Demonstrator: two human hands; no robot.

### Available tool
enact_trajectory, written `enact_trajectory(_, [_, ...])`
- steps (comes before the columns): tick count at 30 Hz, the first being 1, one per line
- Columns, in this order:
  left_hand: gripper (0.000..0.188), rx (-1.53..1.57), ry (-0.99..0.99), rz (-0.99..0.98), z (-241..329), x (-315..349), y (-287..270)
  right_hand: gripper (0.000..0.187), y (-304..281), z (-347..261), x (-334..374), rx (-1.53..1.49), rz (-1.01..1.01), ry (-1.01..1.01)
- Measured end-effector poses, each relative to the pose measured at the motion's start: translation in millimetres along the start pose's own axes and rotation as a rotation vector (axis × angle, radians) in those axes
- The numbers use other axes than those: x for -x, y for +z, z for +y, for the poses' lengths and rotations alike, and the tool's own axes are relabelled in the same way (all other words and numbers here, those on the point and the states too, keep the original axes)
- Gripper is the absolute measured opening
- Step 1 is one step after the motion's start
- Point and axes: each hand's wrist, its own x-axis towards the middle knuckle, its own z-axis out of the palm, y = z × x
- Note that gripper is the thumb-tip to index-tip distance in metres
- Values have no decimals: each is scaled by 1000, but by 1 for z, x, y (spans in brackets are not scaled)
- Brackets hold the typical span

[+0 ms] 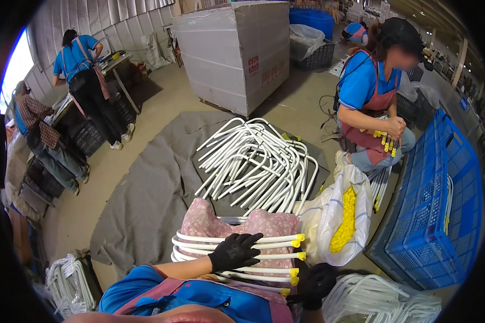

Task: The person assembles white metal frames by inserting yellow plastic caps into the ends of the tubes. They pick up frames, align the tubes, and press the caps into place, then stack the completed frames.

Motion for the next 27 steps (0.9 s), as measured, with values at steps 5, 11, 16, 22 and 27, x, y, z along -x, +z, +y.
enact_trajectory(5, [28, -33, 6, 15, 0, 2, 1, 13, 1, -23, -32, -411, -129, 42])
enact_trajectory(11, [27, -50, 6, 31, -5, 4, 6, 10, 8, -33, -54, -467, -171, -9])
enact_trajectory(16, [27, -66, 13, 69, -1, 4, 9, 16, 2, -34, -38, -518, -134, 149])
enact_trajectory(22, [28, -34, 47, 141, -2, 6, 7, 15, -2, -45, -53, -492, -214, 43])
enact_trajectory(27, [29, 21, 28, 76, -5, 10, 3, 17, -14, -60, -57, -397, -376, 61])
